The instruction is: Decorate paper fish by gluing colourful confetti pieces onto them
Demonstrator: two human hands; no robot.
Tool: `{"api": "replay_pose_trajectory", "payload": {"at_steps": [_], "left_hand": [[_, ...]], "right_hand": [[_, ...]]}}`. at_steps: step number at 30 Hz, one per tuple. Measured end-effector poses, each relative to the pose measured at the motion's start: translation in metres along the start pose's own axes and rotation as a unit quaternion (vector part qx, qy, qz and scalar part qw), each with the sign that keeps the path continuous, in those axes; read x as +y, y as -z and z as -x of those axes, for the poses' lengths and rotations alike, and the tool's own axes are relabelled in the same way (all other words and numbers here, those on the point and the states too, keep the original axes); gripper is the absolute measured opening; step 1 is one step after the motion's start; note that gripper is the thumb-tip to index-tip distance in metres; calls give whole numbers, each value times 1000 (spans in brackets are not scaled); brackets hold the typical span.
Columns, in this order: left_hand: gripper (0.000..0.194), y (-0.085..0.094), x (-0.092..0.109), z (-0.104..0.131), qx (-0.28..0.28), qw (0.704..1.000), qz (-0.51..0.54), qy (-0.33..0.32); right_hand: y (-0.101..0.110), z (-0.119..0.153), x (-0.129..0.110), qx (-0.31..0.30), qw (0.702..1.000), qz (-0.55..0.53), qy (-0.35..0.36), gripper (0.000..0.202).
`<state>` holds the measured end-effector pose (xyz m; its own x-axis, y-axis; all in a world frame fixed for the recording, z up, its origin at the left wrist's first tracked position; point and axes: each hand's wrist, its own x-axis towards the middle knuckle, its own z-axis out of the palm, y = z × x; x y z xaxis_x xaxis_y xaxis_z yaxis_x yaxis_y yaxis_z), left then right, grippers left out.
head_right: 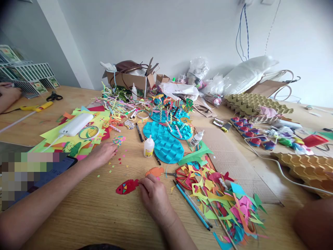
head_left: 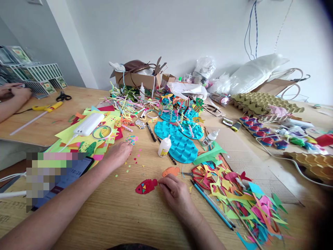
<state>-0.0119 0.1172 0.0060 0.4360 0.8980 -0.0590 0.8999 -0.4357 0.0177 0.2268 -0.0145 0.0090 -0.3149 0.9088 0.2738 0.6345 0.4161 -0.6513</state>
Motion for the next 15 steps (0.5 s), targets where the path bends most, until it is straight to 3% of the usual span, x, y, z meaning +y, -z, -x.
{"api": "replay_pose_trajectory", "payload": {"at_steps": [5,9,15], "left_hand": [[14,3,0,0,3,1000,9,8],[16,16,-3,0,11,999,26,14],[18,38,-25,3,35,998,36,45]], "right_hand": [[0,0,0,-6,1000,1,-3,19],[-1,-1,1,-4,1000,-1,1,19],[0,-1,2,-8,1000,-11,-1,19]]}}
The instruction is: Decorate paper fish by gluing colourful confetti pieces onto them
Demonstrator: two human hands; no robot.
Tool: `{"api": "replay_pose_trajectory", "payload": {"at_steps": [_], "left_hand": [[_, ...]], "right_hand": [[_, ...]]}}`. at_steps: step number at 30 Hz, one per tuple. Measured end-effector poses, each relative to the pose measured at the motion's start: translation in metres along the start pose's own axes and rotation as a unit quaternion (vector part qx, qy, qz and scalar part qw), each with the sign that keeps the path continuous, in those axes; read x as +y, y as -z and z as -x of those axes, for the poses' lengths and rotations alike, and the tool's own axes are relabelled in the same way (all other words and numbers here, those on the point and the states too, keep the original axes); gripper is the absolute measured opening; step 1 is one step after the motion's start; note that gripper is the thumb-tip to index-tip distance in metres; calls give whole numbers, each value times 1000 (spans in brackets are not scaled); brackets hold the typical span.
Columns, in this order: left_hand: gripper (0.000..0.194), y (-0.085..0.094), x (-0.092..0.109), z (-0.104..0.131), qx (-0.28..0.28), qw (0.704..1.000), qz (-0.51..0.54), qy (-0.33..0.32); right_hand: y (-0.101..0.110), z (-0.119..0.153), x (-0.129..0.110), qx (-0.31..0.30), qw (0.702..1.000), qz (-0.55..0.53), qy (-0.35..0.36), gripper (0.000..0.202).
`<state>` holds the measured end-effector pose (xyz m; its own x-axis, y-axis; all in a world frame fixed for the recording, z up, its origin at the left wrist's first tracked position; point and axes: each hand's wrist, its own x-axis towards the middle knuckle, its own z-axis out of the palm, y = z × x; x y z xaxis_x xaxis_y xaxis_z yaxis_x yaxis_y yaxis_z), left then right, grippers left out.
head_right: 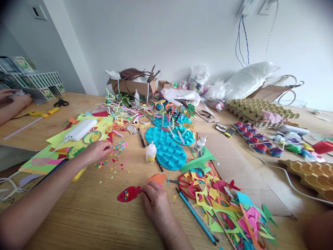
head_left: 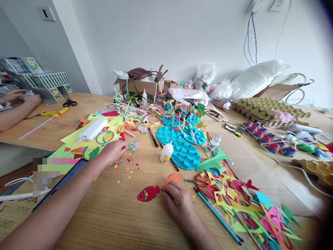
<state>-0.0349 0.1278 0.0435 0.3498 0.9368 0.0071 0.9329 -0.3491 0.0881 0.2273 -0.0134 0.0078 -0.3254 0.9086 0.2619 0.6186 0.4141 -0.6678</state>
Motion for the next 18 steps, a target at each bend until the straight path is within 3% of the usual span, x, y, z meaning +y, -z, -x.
{"api": "replay_pose_trajectory", "payload": {"at_steps": [7,13,18], "left_hand": [[20,7,-28,1,-30,1000,-2,-5],[16,-2,-35,8,-65,997,-21,-21],[12,-11,-39,11,-62,996,-34,-59]], "right_hand": [[1,0,0,-3,1000,-10,-3,19],[0,0,1,0,1000,-9,-4,19],[0,1,1,-11,1000,-5,-9,19]]}}
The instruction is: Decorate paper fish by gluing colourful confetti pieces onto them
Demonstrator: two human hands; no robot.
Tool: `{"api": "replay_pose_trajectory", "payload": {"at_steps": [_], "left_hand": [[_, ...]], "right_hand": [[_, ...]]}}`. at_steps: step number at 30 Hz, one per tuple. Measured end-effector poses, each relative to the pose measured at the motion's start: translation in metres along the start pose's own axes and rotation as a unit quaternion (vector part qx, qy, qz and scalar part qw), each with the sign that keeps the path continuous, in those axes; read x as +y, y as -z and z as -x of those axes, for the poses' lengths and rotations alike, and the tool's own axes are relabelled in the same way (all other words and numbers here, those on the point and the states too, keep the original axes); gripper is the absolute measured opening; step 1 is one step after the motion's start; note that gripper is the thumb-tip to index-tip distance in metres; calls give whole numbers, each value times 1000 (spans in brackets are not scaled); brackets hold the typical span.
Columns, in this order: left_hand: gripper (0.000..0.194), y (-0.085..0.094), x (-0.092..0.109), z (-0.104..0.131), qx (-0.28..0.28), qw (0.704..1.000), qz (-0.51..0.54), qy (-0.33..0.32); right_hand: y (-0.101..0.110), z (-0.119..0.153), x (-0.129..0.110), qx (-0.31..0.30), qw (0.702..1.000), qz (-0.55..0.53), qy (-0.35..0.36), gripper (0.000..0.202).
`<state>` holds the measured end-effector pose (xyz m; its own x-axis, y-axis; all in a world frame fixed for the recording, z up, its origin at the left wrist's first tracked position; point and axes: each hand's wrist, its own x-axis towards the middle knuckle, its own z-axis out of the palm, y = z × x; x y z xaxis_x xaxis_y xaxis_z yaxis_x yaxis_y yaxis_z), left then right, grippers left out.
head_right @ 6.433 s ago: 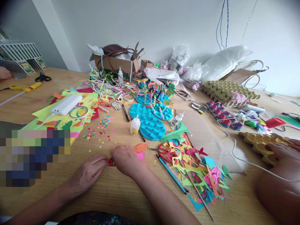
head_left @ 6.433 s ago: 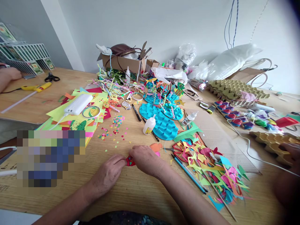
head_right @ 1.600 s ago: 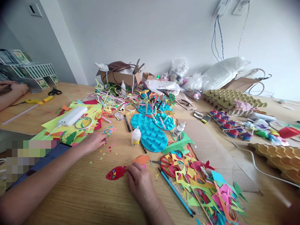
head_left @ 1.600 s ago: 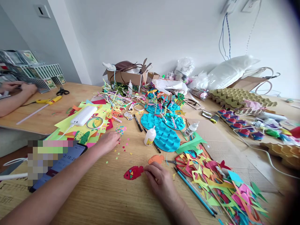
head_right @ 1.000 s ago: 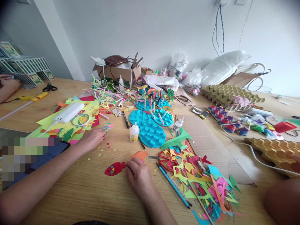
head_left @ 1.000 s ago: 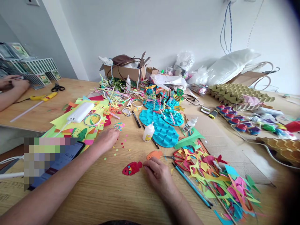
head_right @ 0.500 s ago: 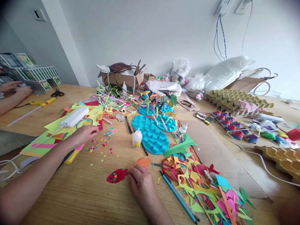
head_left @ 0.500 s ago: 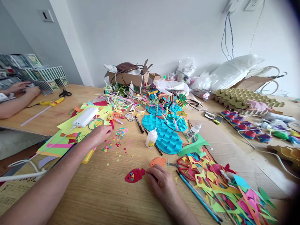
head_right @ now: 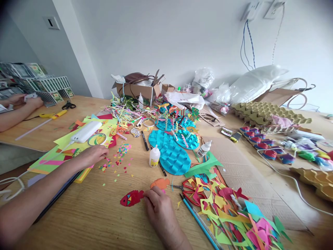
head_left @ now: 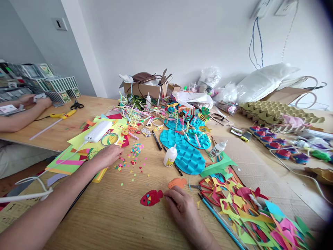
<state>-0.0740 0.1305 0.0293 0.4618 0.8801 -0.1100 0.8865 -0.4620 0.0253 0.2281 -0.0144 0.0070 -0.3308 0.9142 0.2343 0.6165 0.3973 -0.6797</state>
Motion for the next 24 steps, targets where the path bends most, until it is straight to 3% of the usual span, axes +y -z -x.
{"api": "replay_pose_trajectory", "payload": {"at_steps": [7,24], "left_hand": [[9,-9,-4,0,-3,1000,-9,-23],[15,-7,-3,-3,-6,1000,-10,0]], "right_hand": [[1,-1,0,-8,1000,-3,-5,18],[2,-2,-1,-1,1000,13,10,20]]}}
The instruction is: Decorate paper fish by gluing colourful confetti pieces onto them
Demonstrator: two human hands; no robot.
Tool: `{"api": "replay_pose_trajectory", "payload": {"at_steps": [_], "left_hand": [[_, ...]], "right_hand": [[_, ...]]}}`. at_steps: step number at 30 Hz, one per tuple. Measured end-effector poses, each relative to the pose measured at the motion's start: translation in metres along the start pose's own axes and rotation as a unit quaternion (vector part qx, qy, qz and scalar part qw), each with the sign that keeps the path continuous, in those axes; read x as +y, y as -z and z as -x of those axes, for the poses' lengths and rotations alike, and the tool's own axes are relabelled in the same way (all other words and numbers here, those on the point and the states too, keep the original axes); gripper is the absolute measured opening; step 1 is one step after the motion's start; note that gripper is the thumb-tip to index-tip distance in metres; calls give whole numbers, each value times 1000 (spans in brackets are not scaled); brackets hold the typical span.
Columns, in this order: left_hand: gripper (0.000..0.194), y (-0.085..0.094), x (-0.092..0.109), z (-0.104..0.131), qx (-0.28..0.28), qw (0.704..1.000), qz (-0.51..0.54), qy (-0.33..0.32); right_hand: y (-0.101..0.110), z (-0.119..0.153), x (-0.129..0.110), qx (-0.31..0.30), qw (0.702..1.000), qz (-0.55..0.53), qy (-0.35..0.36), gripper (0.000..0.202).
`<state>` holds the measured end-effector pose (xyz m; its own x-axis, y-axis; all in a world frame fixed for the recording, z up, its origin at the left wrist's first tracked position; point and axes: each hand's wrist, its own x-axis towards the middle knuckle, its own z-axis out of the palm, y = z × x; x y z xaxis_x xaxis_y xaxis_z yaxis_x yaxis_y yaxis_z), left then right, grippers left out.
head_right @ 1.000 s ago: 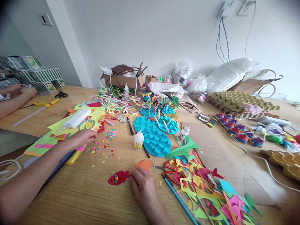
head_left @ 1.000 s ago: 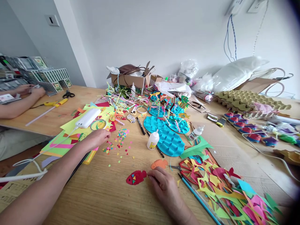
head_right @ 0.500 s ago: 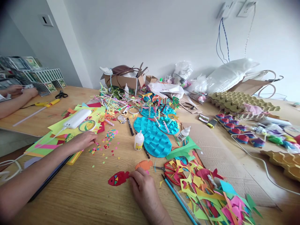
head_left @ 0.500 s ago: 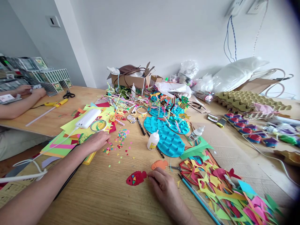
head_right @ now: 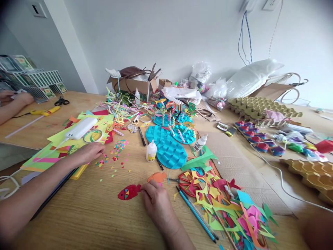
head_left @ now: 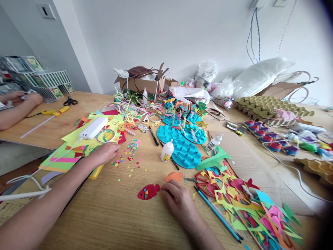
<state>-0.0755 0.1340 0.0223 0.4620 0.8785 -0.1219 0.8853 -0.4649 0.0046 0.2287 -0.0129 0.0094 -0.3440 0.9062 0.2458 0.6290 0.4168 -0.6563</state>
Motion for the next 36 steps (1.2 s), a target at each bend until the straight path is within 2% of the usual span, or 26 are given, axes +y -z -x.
{"api": "replay_pose_trajectory", "payload": {"at_steps": [13,18,24,28,36], "left_hand": [[12,2,9,-1,6,999,19,37],[13,7,9,1,6,999,27,23],[14,16,16,16,-17,999,40,4],[11,13,21,22,-29,998,56,-1],[12,4,26,22,-18,997,75,-16]], "right_hand": [[-3,0,2,-14,1000,-4,-3,21],[-4,1,3,-12,1000,0,-5,19],[-5,0,4,-13,1000,3,-1,18],[-4,0,3,-19,1000,3,-3,19],[-3,0,4,-21,1000,-1,-6,20]]}}
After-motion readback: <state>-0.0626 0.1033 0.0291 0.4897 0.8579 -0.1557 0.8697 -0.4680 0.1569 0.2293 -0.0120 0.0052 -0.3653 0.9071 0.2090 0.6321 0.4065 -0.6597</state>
